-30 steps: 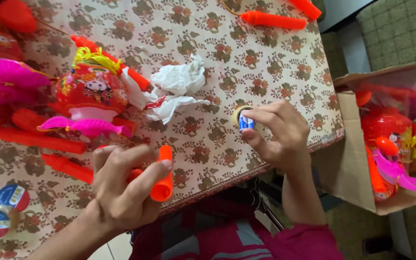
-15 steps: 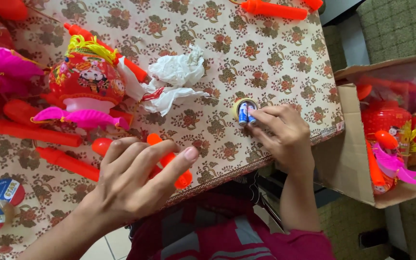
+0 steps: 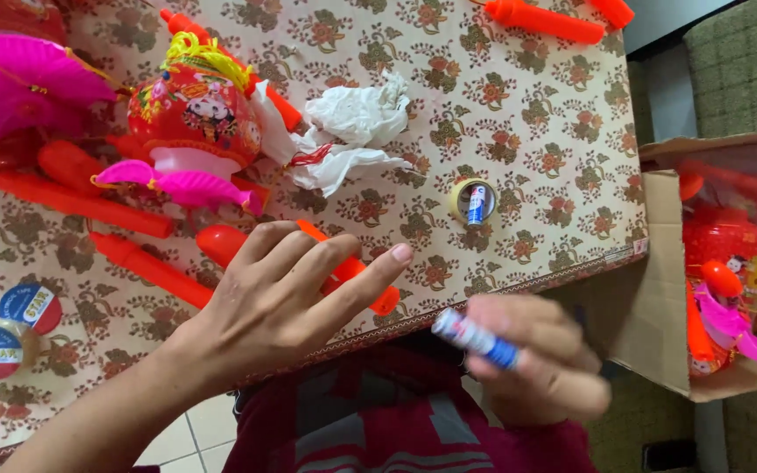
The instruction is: Assembling plastic lanterns by wiping them and attaching handles before packing them into a box.
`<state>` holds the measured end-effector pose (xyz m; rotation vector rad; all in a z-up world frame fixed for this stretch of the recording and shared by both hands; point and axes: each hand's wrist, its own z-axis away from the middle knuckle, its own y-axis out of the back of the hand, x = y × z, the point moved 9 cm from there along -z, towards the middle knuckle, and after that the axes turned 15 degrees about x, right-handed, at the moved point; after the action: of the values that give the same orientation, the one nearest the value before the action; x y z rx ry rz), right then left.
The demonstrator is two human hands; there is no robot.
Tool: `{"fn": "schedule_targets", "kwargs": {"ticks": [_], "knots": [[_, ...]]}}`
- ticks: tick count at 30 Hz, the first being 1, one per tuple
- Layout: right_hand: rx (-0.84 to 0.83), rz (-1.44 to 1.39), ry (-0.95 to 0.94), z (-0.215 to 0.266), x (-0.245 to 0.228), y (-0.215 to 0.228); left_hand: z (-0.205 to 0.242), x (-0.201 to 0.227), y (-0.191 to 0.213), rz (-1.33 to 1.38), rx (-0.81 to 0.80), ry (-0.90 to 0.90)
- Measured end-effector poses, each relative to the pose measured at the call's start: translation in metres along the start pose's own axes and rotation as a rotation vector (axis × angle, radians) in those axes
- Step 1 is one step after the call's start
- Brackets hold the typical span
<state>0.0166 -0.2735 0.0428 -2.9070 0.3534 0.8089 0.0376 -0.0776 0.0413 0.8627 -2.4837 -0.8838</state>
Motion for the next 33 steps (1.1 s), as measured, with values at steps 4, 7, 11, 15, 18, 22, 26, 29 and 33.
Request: {"fn": "schedule_targets", "kwargs": {"ticks": [4, 7, 11, 15, 18, 22, 26, 29, 33], "knots": [[-0.211, 0.067, 0.040, -0.005, -0.020, -0.035, 0.001, 0.001, 0.001, -0.033, 0.005, -0.019], [-0.342, 0.160, -0.011, -0.001, -0.018, -0.044, -0.001, 0.001, 0.003, -0.052, 0.025, -0.044], [-0.413, 0.207, 0.046, -0.002, -0.013, -0.057, -0.003, 0.007, 0.001, -0.052, -0.006, -0.079], [-0.452, 0.249, 0.097, 0.009, -0.005, -0.062, -0.003, 0.006, -0.001, -0.045, -0.030, -0.081], [-0.352, 0.231, 0.138, 0.018, 0.009, -0.054, -0.004, 0.002, 0.001, 0.014, 0.002, -0.027], [-0.338, 0.305, 0.149, 0.012, 0.031, -0.032, 0.002, 0.002, -0.001, 0.072, 0.001, -0.015], [-0.643, 0.851, 0.061, 0.026, 0.088, -0.010, 0.003, 0.003, -0.002, 0.147, 0.008, 0.000], [-0.651, 0.849, 0.017, 0.032, 0.098, -0.002, 0.004, 0.003, -0.002, 0.156, 0.013, -0.010], [-0.547, 0.758, 0.019, 0.023, 0.091, -0.001, 0.007, 0.003, -0.005, 0.150, 0.005, 0.000]]}}
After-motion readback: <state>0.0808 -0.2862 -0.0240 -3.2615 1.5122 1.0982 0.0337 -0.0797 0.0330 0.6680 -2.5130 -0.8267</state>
